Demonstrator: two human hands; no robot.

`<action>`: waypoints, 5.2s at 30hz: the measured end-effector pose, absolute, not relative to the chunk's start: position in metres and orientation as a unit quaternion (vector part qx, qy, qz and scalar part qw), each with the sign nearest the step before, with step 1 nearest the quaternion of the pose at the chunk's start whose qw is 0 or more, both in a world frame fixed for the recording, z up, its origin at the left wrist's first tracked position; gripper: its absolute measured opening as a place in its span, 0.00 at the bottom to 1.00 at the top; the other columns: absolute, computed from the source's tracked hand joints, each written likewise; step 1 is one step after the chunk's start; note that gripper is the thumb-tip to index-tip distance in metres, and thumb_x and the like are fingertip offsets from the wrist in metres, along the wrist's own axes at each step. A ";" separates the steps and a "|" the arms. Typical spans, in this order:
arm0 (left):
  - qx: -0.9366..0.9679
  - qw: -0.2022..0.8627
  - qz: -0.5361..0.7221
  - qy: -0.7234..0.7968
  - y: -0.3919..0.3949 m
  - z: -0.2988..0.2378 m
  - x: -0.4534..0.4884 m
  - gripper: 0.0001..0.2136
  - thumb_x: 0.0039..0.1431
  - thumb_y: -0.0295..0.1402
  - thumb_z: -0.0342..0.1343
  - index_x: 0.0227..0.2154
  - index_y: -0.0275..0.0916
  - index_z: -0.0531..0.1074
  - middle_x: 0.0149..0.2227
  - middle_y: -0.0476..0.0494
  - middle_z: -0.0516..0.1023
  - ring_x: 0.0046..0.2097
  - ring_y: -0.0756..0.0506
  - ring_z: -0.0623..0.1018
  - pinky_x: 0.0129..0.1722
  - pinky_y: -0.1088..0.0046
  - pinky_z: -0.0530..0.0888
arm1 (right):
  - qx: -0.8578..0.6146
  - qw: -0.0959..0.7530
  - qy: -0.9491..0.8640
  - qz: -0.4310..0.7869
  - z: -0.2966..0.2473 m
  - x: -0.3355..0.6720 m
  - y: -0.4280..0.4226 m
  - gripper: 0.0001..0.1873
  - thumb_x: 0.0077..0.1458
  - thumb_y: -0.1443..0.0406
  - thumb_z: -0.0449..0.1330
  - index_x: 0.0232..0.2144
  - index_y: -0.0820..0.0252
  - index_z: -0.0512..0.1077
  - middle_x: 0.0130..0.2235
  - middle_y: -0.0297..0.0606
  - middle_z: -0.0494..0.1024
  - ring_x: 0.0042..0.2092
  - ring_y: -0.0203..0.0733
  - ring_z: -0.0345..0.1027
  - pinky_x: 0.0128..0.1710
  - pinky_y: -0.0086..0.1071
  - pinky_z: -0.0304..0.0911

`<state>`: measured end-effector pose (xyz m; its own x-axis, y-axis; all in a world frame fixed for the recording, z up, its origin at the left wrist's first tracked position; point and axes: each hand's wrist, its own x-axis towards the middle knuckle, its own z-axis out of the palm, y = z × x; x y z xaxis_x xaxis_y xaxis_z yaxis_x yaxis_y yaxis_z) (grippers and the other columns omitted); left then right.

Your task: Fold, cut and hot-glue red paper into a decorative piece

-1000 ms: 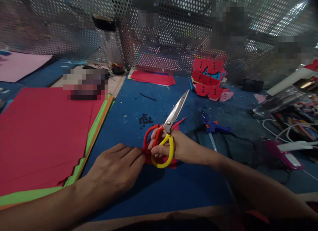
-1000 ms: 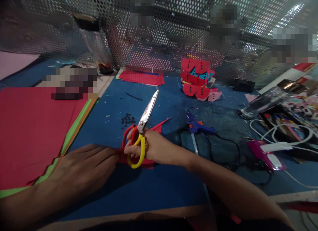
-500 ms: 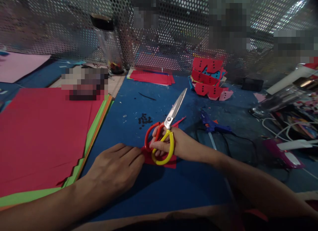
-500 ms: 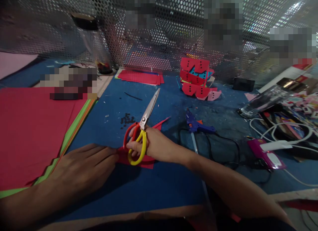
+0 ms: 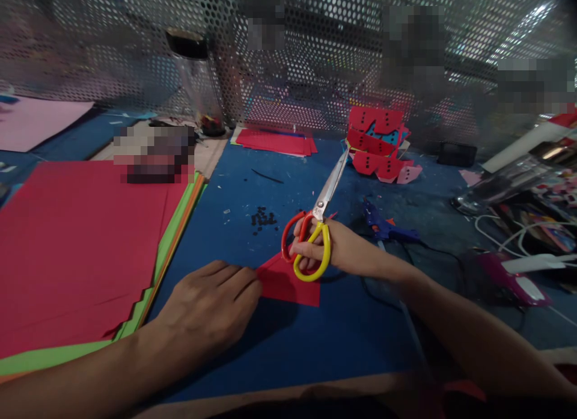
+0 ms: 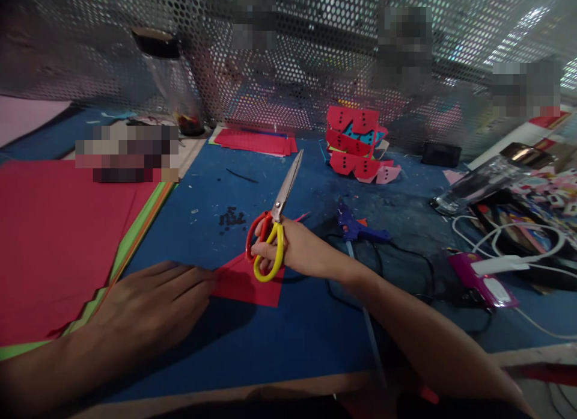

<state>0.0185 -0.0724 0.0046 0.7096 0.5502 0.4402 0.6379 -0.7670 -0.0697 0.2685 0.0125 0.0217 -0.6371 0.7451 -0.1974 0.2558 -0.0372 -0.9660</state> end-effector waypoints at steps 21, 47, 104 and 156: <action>-0.916 0.102 -0.202 -0.332 -0.071 0.000 0.019 0.14 0.66 0.21 0.47 0.26 0.39 0.71 0.25 0.47 0.72 0.26 0.45 0.70 0.29 0.63 0.62 | -0.552 0.109 -0.825 0.052 0.055 0.313 0.085 0.14 0.61 0.60 0.62 0.48 0.56 0.71 0.40 0.40 0.81 0.39 0.47 0.75 0.36 0.34 0.61; -0.915 0.095 -0.202 -0.336 -0.064 -0.001 0.020 0.15 0.68 0.22 0.47 0.26 0.39 0.70 0.25 0.48 0.72 0.26 0.45 0.69 0.29 0.62 0.64 | -0.312 0.042 -0.934 0.172 0.030 0.294 0.070 0.07 0.65 0.64 0.61 0.38 0.56 0.80 0.41 0.40 0.79 0.45 0.44 0.70 0.48 0.36 0.62; -0.679 -0.419 -0.234 -0.556 -0.022 -0.005 -0.006 0.15 0.67 0.46 0.54 0.47 0.43 0.77 0.37 0.46 0.82 0.33 0.46 0.78 0.31 0.73 0.71 | -0.269 0.156 -0.950 0.031 0.036 0.296 -0.028 0.14 0.67 0.73 0.54 0.52 0.59 0.71 0.54 0.45 0.74 0.55 0.50 0.65 0.54 0.45 0.60; -0.949 0.042 -0.224 -0.217 -0.072 -0.016 0.022 0.18 0.68 0.20 0.48 0.57 0.30 0.74 0.58 0.36 0.79 0.61 0.40 0.76 0.66 0.61 0.69 | -0.295 0.146 -0.933 0.144 -0.002 0.288 -0.030 0.12 0.73 0.60 0.53 0.49 0.58 0.72 0.47 0.40 0.79 0.48 0.45 0.69 0.50 0.41 0.61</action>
